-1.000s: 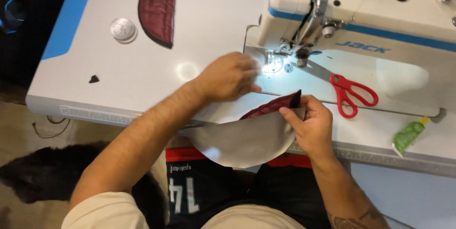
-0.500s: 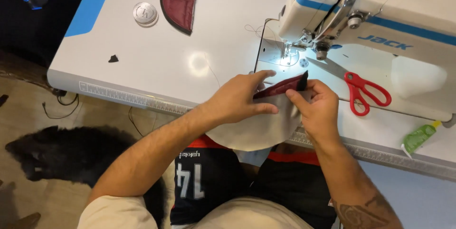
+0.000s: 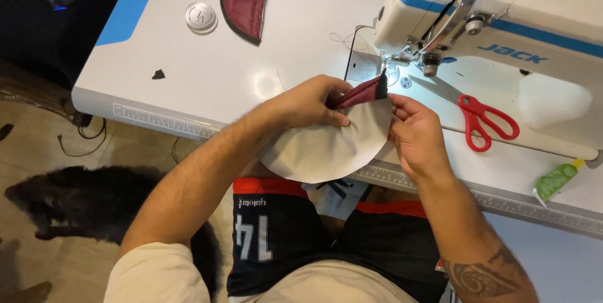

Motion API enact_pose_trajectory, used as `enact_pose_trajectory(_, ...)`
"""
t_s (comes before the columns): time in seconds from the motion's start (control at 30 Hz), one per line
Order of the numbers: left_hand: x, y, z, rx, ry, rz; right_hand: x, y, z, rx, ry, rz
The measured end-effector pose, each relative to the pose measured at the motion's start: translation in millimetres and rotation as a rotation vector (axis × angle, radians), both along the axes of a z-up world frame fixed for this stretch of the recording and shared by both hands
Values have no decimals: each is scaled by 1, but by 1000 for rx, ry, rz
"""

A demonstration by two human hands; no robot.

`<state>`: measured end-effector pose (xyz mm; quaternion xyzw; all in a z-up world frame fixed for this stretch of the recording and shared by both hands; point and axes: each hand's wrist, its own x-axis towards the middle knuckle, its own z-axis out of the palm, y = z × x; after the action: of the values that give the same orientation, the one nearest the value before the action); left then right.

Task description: Aligning, trimming, and preparing fabric pieces for sewing on an industrial machine

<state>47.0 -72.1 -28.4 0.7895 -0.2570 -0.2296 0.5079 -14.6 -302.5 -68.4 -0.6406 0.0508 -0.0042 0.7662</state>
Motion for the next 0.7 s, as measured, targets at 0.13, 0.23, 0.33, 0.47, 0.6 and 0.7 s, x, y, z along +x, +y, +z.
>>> enact_pose_trajectory(0.13,6,-1,-3,40,-35,-17,10,5,-2,-99,-60,8)
enact_pose_trajectory(0.23,5,0,4,98,-67,-8,11,7,-7,-271,-126,-44)
enact_pose_trajectory(0.33,-3,0,22,228,-136,-27,13,10,-10,-539,-153,-138)
enact_pose_trajectory(0.47,-13,-2,32,281,-249,-69,11,13,-2,-801,-238,-91)
enact_pose_trajectory(0.6,-12,-1,29,287,-275,-88,1,14,31,-1085,-417,-22)
enact_pose_trajectory(0.7,-6,-4,14,339,-337,-119,5,-2,25,-1272,-922,79)
